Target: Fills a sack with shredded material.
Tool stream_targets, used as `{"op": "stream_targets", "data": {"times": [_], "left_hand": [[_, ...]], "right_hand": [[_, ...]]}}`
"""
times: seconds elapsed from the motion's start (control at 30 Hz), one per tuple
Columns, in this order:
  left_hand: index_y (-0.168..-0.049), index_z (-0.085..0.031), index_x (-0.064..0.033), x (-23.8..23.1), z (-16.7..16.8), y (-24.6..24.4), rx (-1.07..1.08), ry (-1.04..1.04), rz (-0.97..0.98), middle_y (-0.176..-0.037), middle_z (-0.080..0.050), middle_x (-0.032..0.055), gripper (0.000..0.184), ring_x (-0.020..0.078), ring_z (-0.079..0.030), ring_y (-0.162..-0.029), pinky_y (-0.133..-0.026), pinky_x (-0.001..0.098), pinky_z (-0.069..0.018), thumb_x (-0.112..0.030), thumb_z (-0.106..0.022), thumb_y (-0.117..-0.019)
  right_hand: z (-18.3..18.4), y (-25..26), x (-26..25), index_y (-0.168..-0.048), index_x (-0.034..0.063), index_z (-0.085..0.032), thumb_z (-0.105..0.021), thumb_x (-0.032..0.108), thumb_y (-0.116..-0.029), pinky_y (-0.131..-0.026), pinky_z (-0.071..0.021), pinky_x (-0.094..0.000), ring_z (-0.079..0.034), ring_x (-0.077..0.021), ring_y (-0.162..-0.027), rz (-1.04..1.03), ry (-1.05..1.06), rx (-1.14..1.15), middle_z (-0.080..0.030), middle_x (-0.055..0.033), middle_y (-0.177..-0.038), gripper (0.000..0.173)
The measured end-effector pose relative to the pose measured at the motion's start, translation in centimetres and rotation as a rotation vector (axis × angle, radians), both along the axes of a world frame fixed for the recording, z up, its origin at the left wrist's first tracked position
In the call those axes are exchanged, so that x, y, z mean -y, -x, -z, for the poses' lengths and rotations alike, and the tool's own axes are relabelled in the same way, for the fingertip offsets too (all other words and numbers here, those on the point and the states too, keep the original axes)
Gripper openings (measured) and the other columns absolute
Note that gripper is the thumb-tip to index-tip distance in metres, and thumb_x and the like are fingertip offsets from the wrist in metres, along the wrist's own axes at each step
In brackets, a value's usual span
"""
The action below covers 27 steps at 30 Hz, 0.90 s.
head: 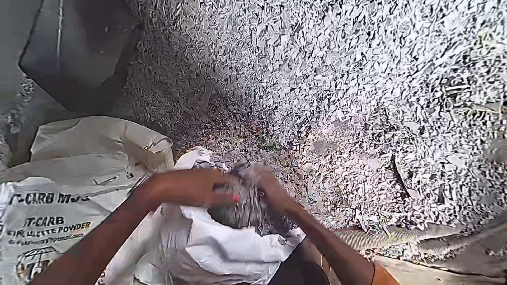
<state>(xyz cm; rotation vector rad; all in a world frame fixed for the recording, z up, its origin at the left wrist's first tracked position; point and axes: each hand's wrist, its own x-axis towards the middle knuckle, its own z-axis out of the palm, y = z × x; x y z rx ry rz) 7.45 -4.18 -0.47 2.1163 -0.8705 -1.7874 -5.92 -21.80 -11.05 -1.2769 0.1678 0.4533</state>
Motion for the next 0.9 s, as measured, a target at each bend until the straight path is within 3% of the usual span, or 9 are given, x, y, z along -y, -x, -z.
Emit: {"op": "stream_targets", "data": {"times": [0.13, 0.2, 0.3, 0.4, 0.5, 0.6, 0.7, 0.83, 0.9], "left_hand": [[-0.084, -0.078, -0.0138, -5.1, -4.5, 7.4, 0.747, 0.226, -0.050, -0.095, -0.078, 0.0055, 0.066, 0.0348, -0.067, -0.119, -0.108, 0.0731, -0.0320, -0.060, -0.035, -0.1040], [-0.074, -0.072, -0.0134, -6.0, -5.1, 9.1, 0.838, 0.354, -0.132, -0.085, -0.075, 0.0064, 0.065, 0.0301, -0.067, -0.114, -0.112, 0.0680, -0.0253, -0.059, -0.037, -0.1054], [-0.074, -0.068, -0.0160, -5.6, -3.3, 10.7, 0.836, 0.557, -0.231, -0.082, -0.070, 0.0016, 0.056, 0.0183, -0.066, -0.111, -0.119, 0.0497, -0.0291, -0.054, -0.043, -0.1065], [-0.080, -0.068, -0.0197, -4.5, -1.9, 10.6, 0.783, 0.632, -0.388, -0.112, -0.074, -0.0036, 0.048, 0.0144, -0.059, -0.128, -0.116, 0.0420, -0.0376, -0.053, -0.046, -0.1061], [-0.093, -0.073, -0.0186, -4.5, -1.7, 8.6, 0.794, 0.563, -0.584, -0.131, -0.068, -0.0020, 0.039, 0.0132, -0.055, -0.133, -0.112, 0.0383, -0.0456, -0.051, -0.054, -0.1031], [-0.126, -0.068, -0.0148, -5.7, -0.6, 6.0, 0.894, 0.216, -0.676, -0.138, -0.063, 0.0076, 0.049, 0.0219, -0.059, -0.127, -0.102, 0.0470, -0.0510, -0.054, -0.052, -0.1007], [-0.151, -0.048, -0.0144, -5.8, 1.0, 4.2, 0.721, -0.132, -0.727, -0.149, -0.051, 0.0193, 0.066, 0.0392, -0.053, -0.134, -0.106, 0.0631, -0.0434, -0.049, -0.063, -0.0967], [-0.162, -0.028, -0.0158, -5.8, 2.8, 4.2, 0.604, -0.334, -0.713, -0.155, -0.044, 0.0248, 0.092, 0.0457, -0.045, -0.141, -0.111, 0.0671, -0.0359, -0.051, -0.073, -0.0901], [-0.162, -0.028, -0.0139, -6.1, 3.1, 4.2, 0.644, -0.330, -0.728, -0.151, -0.047, 0.0275, 0.094, 0.0477, -0.047, -0.138, -0.110, 0.0678, -0.0371, -0.055, -0.071, -0.0900]], "right_hand": [[-1.9, 2.4, -6.3, -0.135, -0.0170, -0.055, -0.056, 0.001, -0.0944, -0.118, -0.0399, -0.0422, -0.055, -0.0334, -0.135, -0.121, -0.151, 0.331, -0.058, -0.0312, -0.140, 0.044], [-3.1, 2.5, -7.2, -0.113, -0.0198, -0.064, -0.062, 0.000, -0.0905, -0.107, -0.0469, -0.0431, -0.063, -0.0369, -0.118, -0.213, -0.183, 0.418, -0.066, -0.0332, -0.119, 0.030], [-5.0, 0.7, -6.1, -0.111, -0.0189, -0.066, -0.062, -0.003, -0.0915, -0.101, -0.0473, -0.0403, -0.065, -0.0358, -0.110, -0.603, -0.184, 0.424, -0.068, -0.0327, -0.110, 0.025], [-2.4, 0.3, -9.4, -0.118, -0.0210, -0.061, -0.061, 0.001, -0.0958, -0.091, -0.0534, -0.0346, -0.068, -0.0325, -0.102, -0.790, -0.304, 0.557, -0.068, -0.0342, -0.108, 0.031], [-6.2, -1.3, -10.7, -0.124, -0.0095, -0.066, -0.071, 0.007, -0.0935, -0.105, -0.0449, -0.0456, -0.064, -0.0320, -0.118, -1.072, 0.047, 0.382, -0.068, -0.0254, -0.123, 0.035], [-4.1, -1.0, -11.1, -0.118, -0.0095, -0.069, -0.073, 0.017, -0.0906, -0.103, -0.0478, -0.0534, -0.067, -0.0376, -0.115, -0.842, 0.008, 0.654, -0.071, -0.0273, -0.116, 0.038], [-3.0, -0.8, -10.0, -0.112, -0.0082, -0.071, -0.071, 0.013, -0.0919, -0.102, -0.0484, -0.0548, -0.066, -0.0388, -0.115, -0.690, 0.051, 0.658, -0.071, -0.0260, -0.114, 0.030], [-0.6, 0.9, -3.4, -0.116, 0.0018, -0.074, -0.062, 0.011, -0.0976, -0.109, -0.0500, -0.0409, -0.062, -0.0270, -0.127, -0.272, 0.254, 0.578, -0.068, -0.0161, -0.129, 0.024], [0.7, 2.2, 1.3, -0.106, 0.0002, -0.074, -0.061, 0.010, -0.0925, -0.093, -0.0582, -0.0377, -0.069, -0.0241, -0.108, 0.040, 0.535, 0.525, -0.073, -0.0156, -0.112, 0.021]]}}
